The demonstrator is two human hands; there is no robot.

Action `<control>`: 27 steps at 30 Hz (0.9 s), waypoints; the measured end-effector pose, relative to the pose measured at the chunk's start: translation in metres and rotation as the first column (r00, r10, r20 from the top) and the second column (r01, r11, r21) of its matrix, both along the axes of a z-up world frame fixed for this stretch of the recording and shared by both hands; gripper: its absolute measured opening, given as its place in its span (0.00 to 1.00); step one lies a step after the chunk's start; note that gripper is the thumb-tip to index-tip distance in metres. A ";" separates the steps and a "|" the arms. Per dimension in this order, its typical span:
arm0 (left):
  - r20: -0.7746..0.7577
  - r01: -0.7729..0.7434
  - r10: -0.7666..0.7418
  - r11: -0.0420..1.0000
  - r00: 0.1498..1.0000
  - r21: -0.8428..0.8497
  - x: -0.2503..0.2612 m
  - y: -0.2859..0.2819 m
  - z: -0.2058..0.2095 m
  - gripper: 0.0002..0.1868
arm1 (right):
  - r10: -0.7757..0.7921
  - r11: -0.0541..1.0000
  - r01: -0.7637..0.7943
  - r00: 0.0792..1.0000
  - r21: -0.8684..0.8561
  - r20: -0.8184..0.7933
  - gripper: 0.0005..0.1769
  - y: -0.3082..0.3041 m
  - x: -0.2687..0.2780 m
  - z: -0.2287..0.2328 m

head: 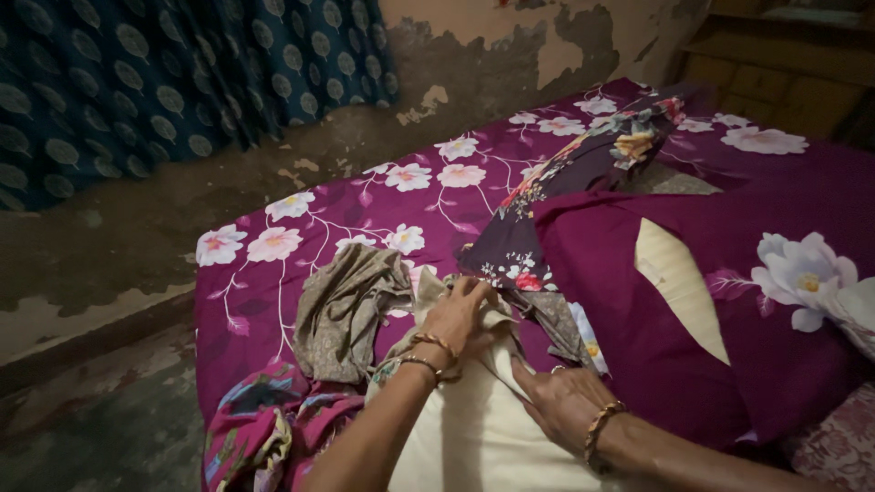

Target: The person places a pillow on a bed and then puts a floral pillowcase onto it. They adjust the fabric and tuck the edges to fit the pillow.

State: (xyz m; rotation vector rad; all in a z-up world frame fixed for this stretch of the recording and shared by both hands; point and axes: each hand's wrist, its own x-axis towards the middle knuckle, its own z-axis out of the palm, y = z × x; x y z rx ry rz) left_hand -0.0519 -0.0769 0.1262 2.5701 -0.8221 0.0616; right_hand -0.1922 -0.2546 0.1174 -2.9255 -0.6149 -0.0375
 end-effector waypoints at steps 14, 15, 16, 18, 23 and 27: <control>-0.360 -0.476 0.380 0.849 0.852 -0.229 0.066 0.006 -0.033 0.11 | 0.114 0.993 -0.112 0.990 -0.022 0.088 0.37 0.013 -0.012 0.015; -0.182 -0.513 0.508 0.858 0.842 0.022 0.072 0.023 -0.032 0.11 | 0.148 0.989 -0.147 0.982 -0.014 0.118 0.38 0.011 -0.014 0.017; -0.141 -0.540 0.538 0.841 0.831 0.032 0.076 0.036 -0.033 0.10 | 0.033 0.996 -0.035 0.999 -0.086 -0.023 0.35 0.010 -0.012 0.018; -0.054 -0.595 0.598 0.802 0.800 0.054 0.077 0.056 -0.041 0.10 | -0.225 0.953 0.155 0.937 -0.259 -0.269 0.30 0.011 -0.002 0.021; -0.197 -0.530 0.540 0.842 0.818 0.106 0.038 0.081 -0.059 0.34 | -0.393 0.919 0.375 0.882 -0.118 -0.261 0.28 -0.019 0.032 0.024; -0.206 -0.454 0.518 0.843 0.830 0.289 0.023 0.087 -0.073 0.35 | -0.351 0.936 0.351 0.934 -0.023 -0.067 0.20 -0.044 0.050 -0.002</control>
